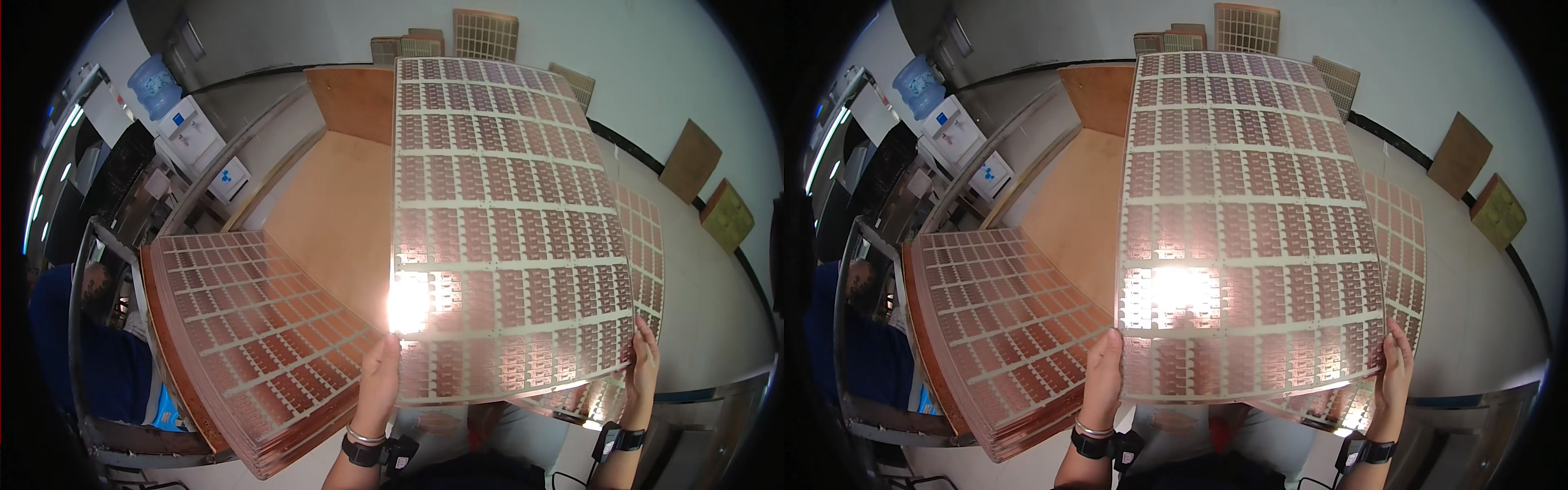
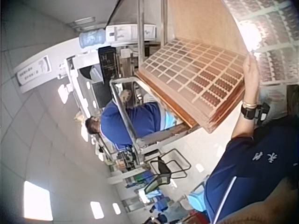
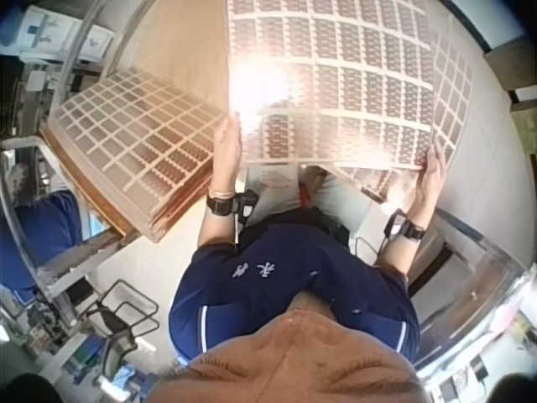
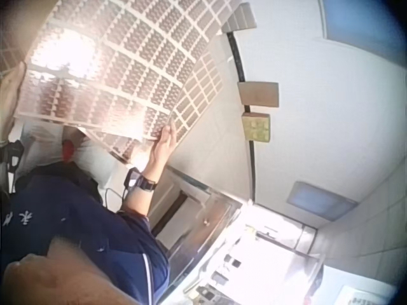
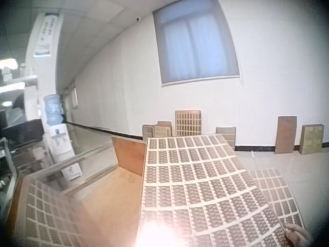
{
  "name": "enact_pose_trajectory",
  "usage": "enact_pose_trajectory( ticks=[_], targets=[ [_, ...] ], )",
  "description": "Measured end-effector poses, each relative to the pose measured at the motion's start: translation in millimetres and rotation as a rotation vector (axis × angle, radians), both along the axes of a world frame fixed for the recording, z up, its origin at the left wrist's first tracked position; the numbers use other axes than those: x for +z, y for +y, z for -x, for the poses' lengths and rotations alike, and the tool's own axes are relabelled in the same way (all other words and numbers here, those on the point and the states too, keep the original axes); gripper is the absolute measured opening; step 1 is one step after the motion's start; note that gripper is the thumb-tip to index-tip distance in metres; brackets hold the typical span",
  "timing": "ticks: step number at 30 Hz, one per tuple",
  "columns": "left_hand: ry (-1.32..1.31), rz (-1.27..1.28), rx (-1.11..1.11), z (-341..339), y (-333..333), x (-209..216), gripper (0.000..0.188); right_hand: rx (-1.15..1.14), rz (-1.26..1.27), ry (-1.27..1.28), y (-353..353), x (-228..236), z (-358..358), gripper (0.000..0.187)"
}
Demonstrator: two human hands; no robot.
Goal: Inspecting, handling, and organizing copper-colored metal grid sheets in a workshop environment.
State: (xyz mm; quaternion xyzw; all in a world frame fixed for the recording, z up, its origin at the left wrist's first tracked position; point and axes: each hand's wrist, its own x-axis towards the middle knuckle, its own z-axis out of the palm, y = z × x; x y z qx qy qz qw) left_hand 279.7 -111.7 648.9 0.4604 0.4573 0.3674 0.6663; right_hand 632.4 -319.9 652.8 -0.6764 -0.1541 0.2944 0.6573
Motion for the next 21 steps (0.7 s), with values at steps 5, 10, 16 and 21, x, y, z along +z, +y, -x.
enact_pose_trajectory(
  ticks=[5, 10, 16, 21],
  targets=[
    [0.056, -0.042, -0.002, 0, 1, -1, 0.040, -0.019, -0.028, 0.010, -1, -10, -7, 0.036],
    [0.071, -0.023, 0.006, 1, 3, -4, 0.039, -0.029, -0.117, -0.007, -1, -12, -5, 0.035],
    [0.189, -0.092, 0.059, 11, 8, -5, 0.033, -0.010, -0.166, 0.043, 5, -2, 3, 0.035],
    [0.142, -0.109, 0.184, 3, 16, -4, 0.026, 0.009, -0.257, 0.068, 5, 3, 10, 0.045]
  ],
)
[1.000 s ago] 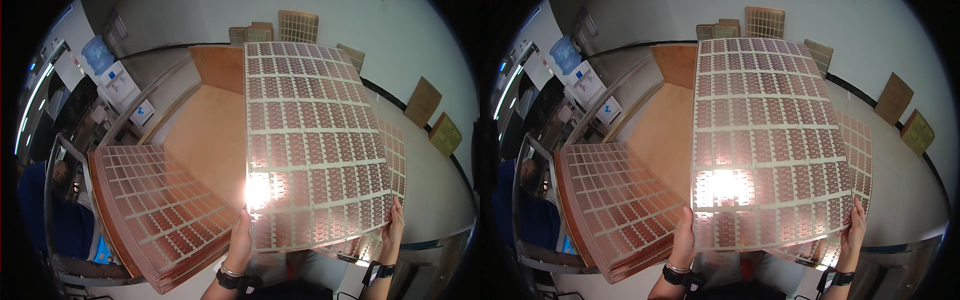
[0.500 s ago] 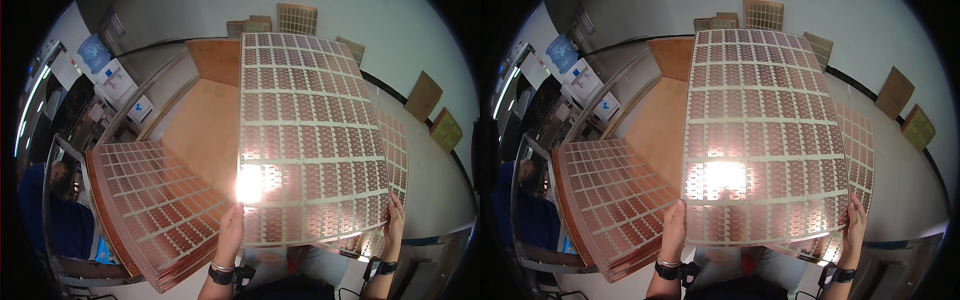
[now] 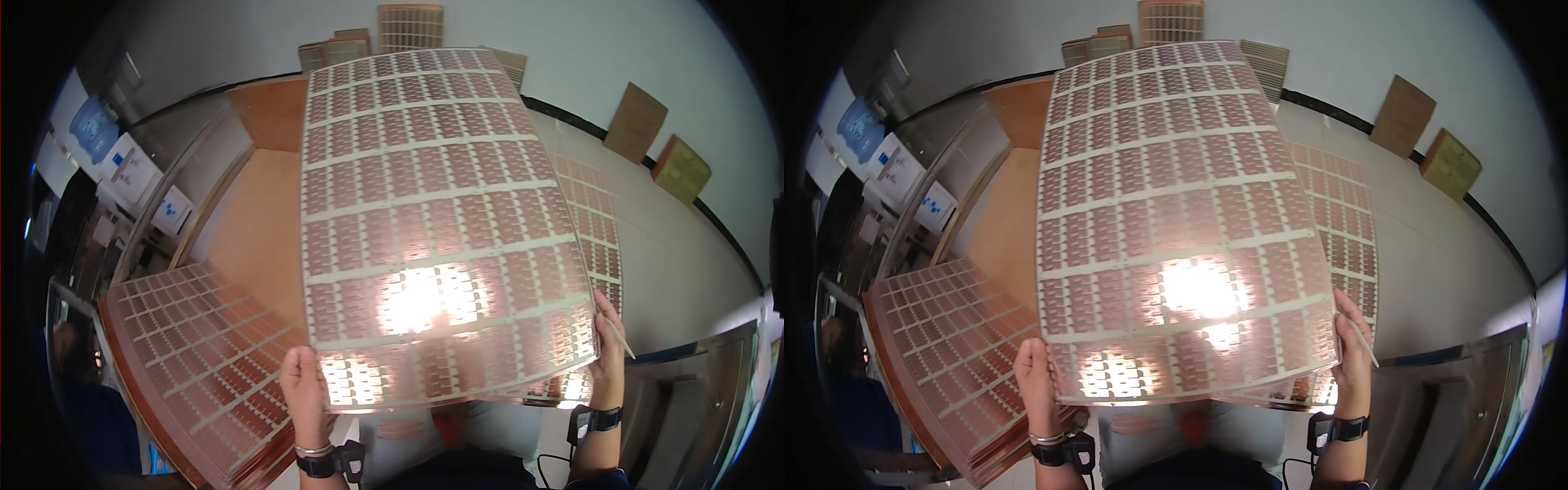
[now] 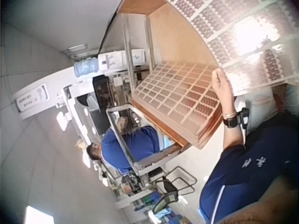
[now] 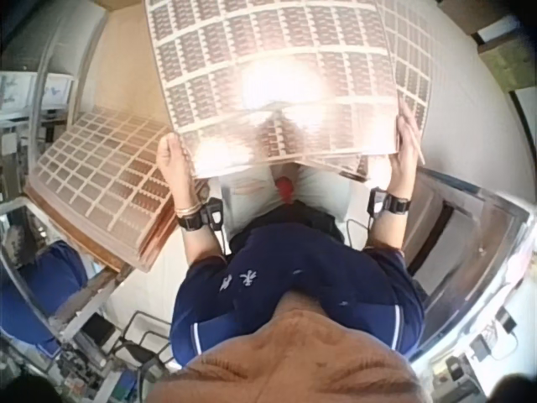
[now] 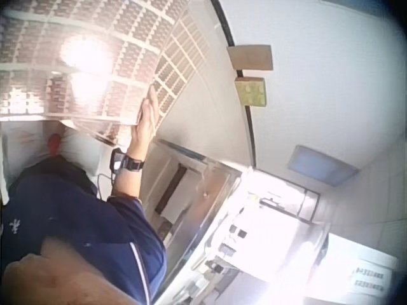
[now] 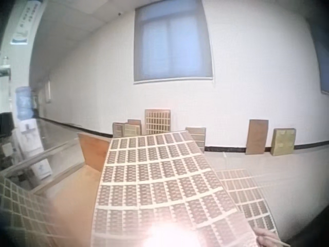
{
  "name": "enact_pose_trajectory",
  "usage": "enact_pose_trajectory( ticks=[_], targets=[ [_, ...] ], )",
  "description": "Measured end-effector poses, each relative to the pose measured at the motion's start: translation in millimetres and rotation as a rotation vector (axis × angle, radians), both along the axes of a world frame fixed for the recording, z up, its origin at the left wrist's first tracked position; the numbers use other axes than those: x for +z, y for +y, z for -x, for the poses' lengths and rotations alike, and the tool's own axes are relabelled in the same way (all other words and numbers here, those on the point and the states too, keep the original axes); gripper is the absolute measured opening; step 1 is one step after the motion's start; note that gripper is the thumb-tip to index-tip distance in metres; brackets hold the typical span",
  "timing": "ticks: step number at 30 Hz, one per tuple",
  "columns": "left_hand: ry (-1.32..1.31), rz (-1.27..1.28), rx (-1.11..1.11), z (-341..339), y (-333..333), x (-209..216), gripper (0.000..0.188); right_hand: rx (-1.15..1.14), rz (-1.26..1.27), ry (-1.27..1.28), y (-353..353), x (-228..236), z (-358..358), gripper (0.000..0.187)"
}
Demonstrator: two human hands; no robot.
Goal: Inspecting, handling, and organizing copper-colored metal grid sheets in a workshop environment.
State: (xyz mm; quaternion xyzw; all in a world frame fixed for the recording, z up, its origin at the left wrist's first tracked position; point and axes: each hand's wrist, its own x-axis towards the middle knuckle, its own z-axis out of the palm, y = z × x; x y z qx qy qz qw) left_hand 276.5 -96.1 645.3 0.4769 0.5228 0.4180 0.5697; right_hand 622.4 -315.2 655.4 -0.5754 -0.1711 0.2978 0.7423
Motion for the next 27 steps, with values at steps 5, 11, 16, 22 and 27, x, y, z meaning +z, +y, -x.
enact_pose_trajectory(
  ticks=[5, 11, 16, 22, 27],
  targets=[
    [0.041, -0.055, -0.007, 13, 11, -18, 0.028, -0.032, -0.069, 0.072, 7, 8, 11, 0.048],
    [0.088, -0.090, -0.024, -3, 11, -12, 0.032, -0.076, -0.177, 0.086, 5, 7, 20, 0.041],
    [0.109, -0.208, 0.000, 7, 15, -23, 0.032, -0.087, -0.120, 0.061, 8, 13, 25, 0.039],
    [0.084, -0.187, 0.004, 8, 17, -27, 0.032, -0.072, -0.052, 0.001, 5, 21, 28, 0.042],
    [0.115, -0.202, -0.012, 14, 22, -34, 0.030, -0.065, -0.021, -0.012, 6, 28, 29, 0.038]
  ],
)
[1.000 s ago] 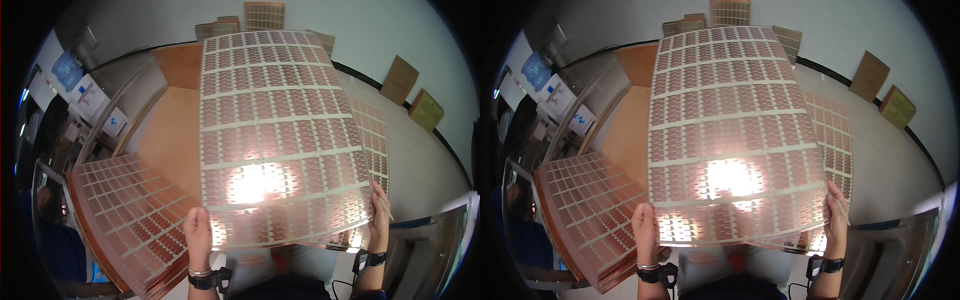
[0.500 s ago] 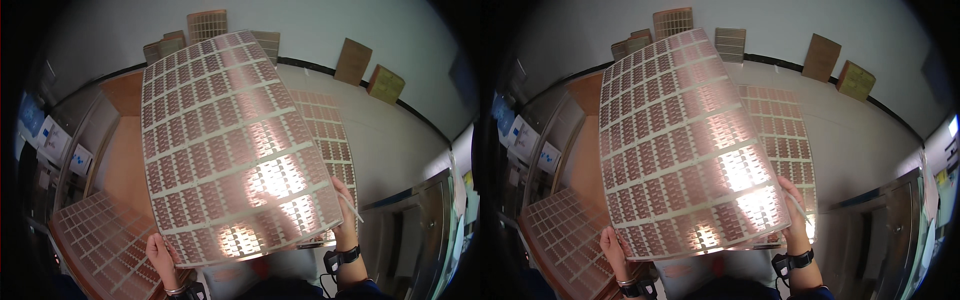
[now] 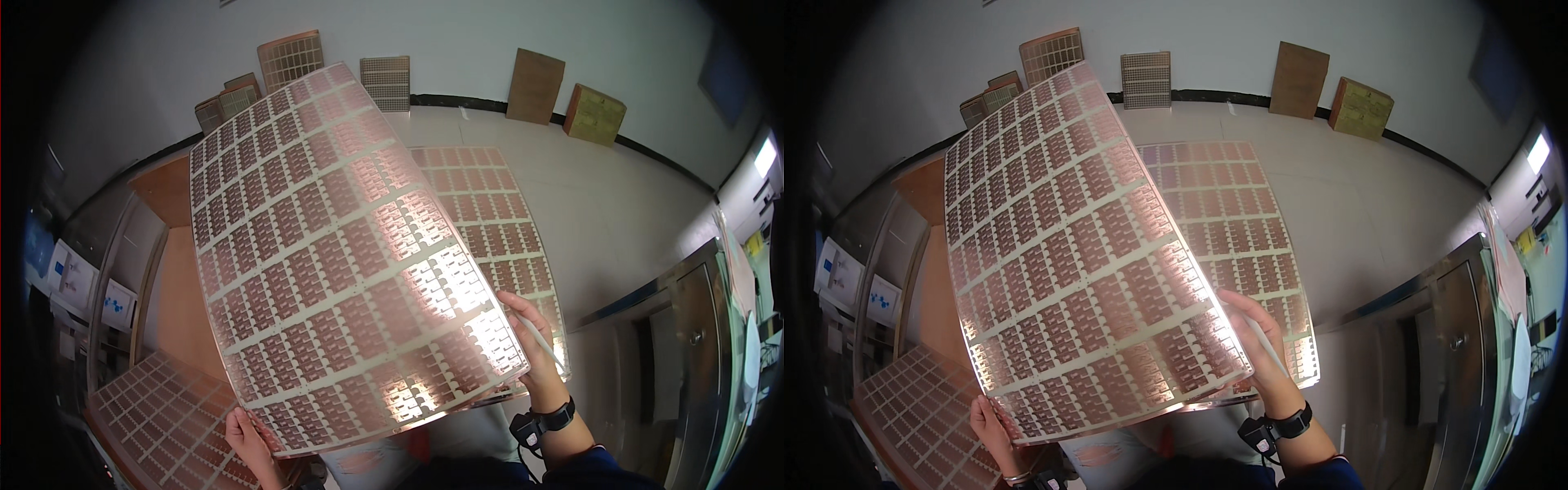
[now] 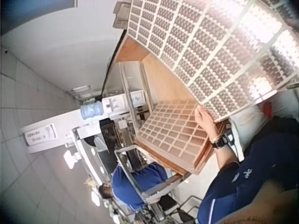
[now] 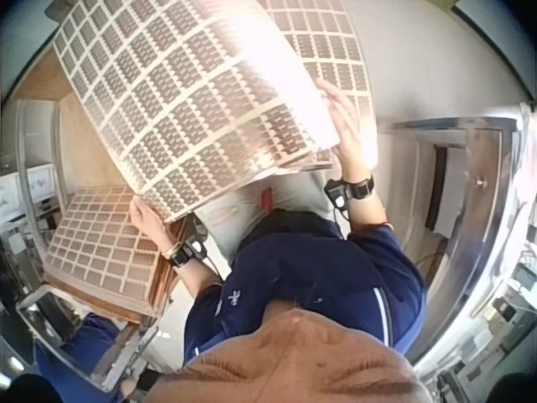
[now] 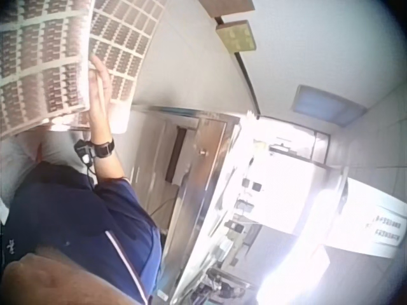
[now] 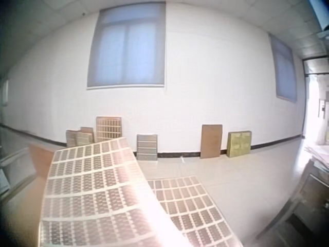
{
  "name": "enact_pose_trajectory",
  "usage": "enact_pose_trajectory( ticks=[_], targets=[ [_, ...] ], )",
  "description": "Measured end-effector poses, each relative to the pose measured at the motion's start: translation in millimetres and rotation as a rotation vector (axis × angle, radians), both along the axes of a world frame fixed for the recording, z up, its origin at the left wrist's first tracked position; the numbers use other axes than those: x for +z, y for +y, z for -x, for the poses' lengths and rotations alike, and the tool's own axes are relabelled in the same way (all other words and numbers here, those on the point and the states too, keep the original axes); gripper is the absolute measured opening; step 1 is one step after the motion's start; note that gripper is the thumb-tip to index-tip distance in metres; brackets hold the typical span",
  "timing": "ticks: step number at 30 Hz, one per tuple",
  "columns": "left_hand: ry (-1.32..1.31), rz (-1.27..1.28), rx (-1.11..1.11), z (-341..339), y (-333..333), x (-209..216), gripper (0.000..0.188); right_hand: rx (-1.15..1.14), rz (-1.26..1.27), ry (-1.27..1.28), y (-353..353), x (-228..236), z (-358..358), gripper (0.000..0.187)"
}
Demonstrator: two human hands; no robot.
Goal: Inspecting, handling, and organizing copper-colored metal grid sheets in a workshop environment.
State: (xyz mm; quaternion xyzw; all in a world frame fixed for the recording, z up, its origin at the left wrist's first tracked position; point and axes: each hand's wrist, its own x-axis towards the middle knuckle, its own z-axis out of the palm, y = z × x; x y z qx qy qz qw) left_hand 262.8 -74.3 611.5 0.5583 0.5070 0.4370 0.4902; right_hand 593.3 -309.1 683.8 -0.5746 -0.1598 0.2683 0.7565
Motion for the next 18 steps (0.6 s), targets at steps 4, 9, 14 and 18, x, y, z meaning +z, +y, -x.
enact_pose_trajectory(
  ticks=[4, 9, 14, 18],
  targets=[
    [-0.031, 0.015, 0.003, 9, 5, -8, 0.030, 0.018, 0.008, -0.002, 0, 2, 1, 0.036],
    [-0.048, 0.045, -0.012, 17, 9, -12, 0.031, 0.028, 0.019, -0.024, -2, -1, 0, 0.036],
    [-0.046, 0.029, -0.019, 17, 10, -9, 0.032, 0.055, 0.006, -0.016, -4, 0, 1, 0.036],
    [-0.105, 0.076, -0.042, 19, 10, -3, 0.030, 0.075, -0.004, 0.022, -4, 3, 1, 0.039]
  ],
)
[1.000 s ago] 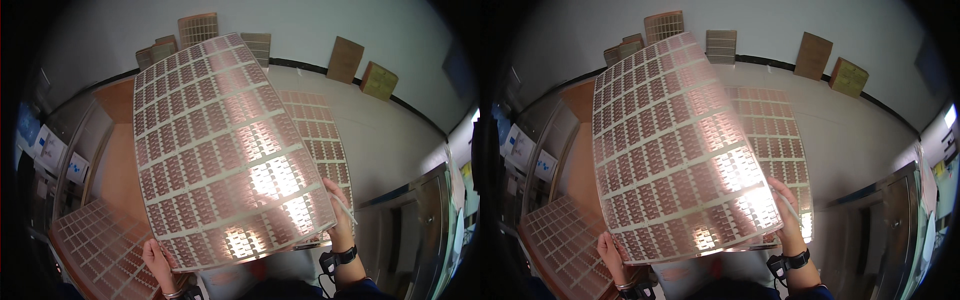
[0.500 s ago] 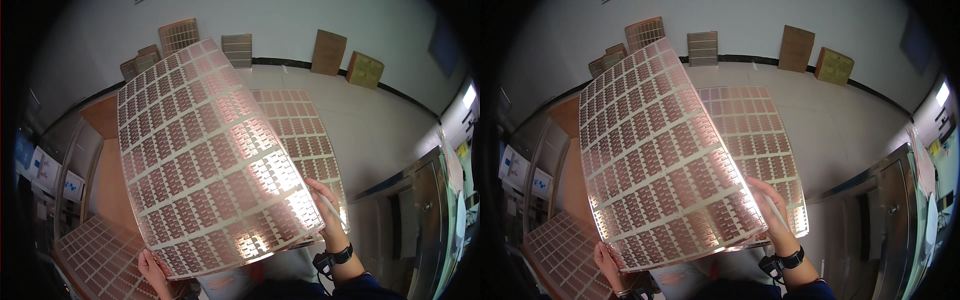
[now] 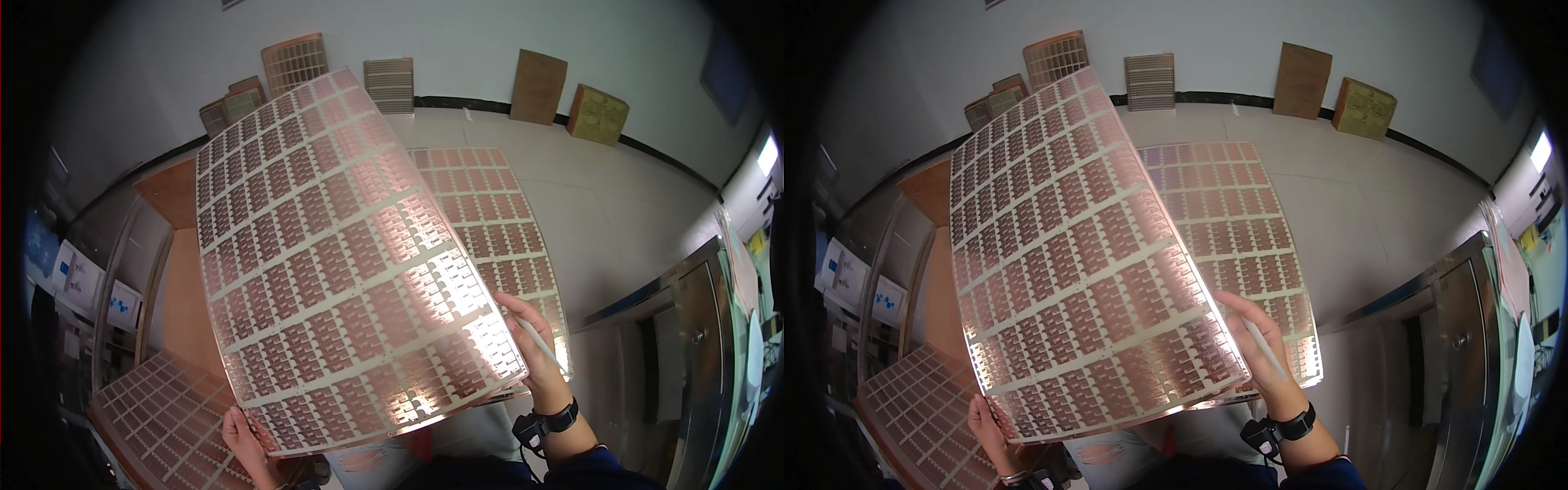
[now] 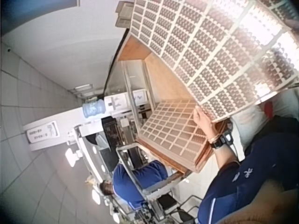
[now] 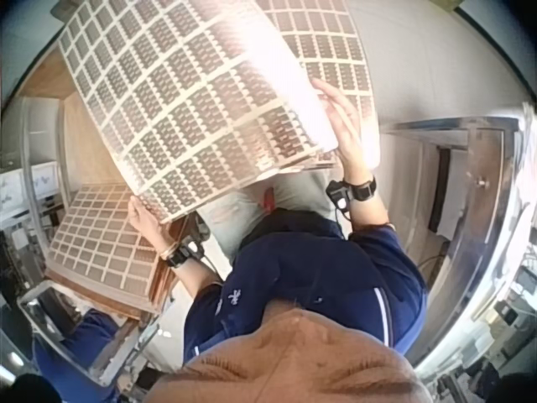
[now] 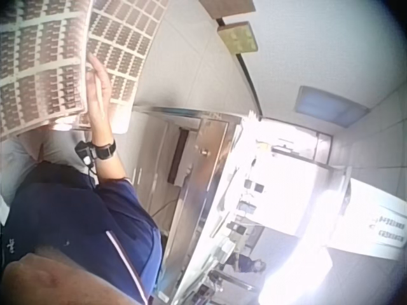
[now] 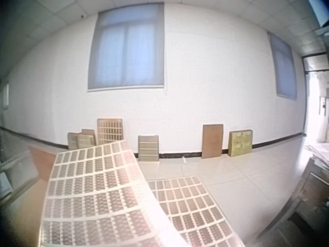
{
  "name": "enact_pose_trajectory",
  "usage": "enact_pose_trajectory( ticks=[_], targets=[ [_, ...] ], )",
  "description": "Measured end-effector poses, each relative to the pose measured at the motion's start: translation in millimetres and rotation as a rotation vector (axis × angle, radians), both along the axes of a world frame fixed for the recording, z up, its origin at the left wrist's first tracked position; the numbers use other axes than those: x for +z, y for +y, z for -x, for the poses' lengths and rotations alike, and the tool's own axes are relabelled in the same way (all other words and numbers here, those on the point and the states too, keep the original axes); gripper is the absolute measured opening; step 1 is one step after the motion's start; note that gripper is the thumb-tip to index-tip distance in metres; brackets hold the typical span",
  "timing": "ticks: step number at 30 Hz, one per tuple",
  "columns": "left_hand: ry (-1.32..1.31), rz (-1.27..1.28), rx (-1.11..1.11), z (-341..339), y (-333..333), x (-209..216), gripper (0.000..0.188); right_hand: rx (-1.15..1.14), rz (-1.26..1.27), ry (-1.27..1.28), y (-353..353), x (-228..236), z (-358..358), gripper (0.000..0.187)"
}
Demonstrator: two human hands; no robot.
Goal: Inspecting, handling, and organizing copper-colored metal grid sheets in a workshop environment.
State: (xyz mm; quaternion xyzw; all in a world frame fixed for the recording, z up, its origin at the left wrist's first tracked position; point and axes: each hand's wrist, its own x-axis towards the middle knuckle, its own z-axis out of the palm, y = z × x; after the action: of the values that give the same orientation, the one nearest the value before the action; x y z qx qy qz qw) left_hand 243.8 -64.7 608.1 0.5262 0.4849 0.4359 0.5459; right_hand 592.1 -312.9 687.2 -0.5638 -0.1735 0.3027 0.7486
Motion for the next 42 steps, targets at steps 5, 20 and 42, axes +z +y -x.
enact_pose_trajectory(
  ticks=[5, 20, 42],
  targets=[
    [-0.228, 0.214, 0.128, -15, -15, 47, 0.040, 0.094, -0.107, 0.265, 7, -12, -4, 0.049],
    [-0.751, 0.383, -0.041, -77, -122, 30, 0.043, 0.661, 0.339, 0.291, 37, -24, 40, 0.032],
    [-0.575, 0.354, -0.225, -63, -84, 50, 0.038, -0.021, -0.630, 0.377, -58, -82, -62, 0.034]
  ],
)
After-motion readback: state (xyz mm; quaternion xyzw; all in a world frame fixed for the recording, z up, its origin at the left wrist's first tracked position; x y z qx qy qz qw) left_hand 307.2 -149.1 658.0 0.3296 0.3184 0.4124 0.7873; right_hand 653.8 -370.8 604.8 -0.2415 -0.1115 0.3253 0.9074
